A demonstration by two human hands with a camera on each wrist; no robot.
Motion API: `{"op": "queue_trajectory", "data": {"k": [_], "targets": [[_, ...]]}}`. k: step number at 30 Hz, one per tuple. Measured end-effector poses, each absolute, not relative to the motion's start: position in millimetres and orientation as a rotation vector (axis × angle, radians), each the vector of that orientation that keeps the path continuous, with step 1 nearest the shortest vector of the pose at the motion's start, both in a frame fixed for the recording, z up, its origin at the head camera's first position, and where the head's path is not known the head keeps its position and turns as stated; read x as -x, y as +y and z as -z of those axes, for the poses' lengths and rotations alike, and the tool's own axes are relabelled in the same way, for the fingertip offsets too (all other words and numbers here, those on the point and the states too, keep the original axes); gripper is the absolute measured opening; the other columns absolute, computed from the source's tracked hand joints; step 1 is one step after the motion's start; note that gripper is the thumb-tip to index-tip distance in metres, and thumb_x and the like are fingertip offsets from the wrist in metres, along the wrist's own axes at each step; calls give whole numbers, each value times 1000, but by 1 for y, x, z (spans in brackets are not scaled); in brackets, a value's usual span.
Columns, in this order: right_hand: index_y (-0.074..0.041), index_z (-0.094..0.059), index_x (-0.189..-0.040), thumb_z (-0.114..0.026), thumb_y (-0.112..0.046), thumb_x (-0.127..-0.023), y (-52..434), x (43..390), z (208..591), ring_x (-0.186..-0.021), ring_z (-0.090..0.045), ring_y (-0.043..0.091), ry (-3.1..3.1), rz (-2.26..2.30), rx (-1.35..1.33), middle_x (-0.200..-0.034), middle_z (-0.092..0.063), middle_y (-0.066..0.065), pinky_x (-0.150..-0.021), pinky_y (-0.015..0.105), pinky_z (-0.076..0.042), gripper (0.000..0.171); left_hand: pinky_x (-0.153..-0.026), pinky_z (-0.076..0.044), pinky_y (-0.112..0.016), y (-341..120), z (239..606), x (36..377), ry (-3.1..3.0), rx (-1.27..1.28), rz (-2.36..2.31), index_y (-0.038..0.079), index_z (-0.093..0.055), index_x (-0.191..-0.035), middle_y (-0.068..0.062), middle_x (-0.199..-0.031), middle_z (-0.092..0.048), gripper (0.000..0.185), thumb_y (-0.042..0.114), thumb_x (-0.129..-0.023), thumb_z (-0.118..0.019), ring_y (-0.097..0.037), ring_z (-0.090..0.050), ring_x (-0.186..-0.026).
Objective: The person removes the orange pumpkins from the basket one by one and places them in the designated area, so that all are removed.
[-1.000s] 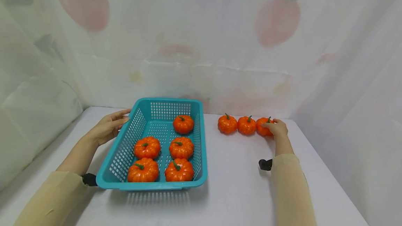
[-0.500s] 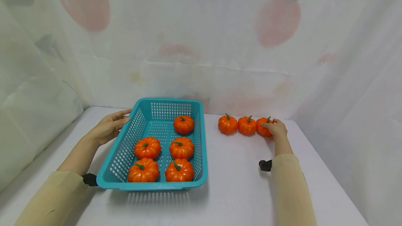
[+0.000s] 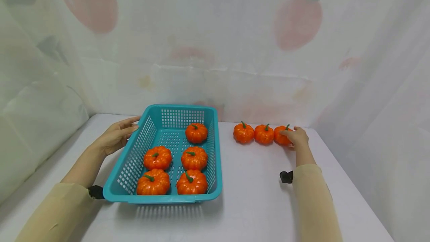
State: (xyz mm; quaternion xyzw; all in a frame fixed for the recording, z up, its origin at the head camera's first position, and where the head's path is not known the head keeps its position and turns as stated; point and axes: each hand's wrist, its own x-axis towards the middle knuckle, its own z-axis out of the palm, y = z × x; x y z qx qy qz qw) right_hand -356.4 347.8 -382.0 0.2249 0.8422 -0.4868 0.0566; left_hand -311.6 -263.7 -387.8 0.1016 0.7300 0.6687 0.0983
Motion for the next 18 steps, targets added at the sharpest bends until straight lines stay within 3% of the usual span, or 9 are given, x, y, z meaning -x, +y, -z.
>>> {"op": "queue_trajectory", "data": {"k": [7, 18], "targets": [[7, -9, -155, -54, -39, -95, 343, 353, 371, -135, -35, 51, 2656, 1369, -687, -158, -18, 34, -100, 50, -52, 88, -75, -59, -23, -263, 387, 310, 2169, -306, -1967, 5, -14, -158, 5, -109, -57, 68, 23, -104, -50, -2, -67, -88], [9, -14, -153, -53, -44, -97, 330, 350, 348, -140, -34, 48, 2796, 1225, -684, -159, -21, 32, -103, 51, -50, 87, -75, -59, -23, -264, 386, 310, 2151, -302, -1980, 5, -13, -159, 5, -108, -56, 68, 22, -104, -50, -2, -67, -88]]}}
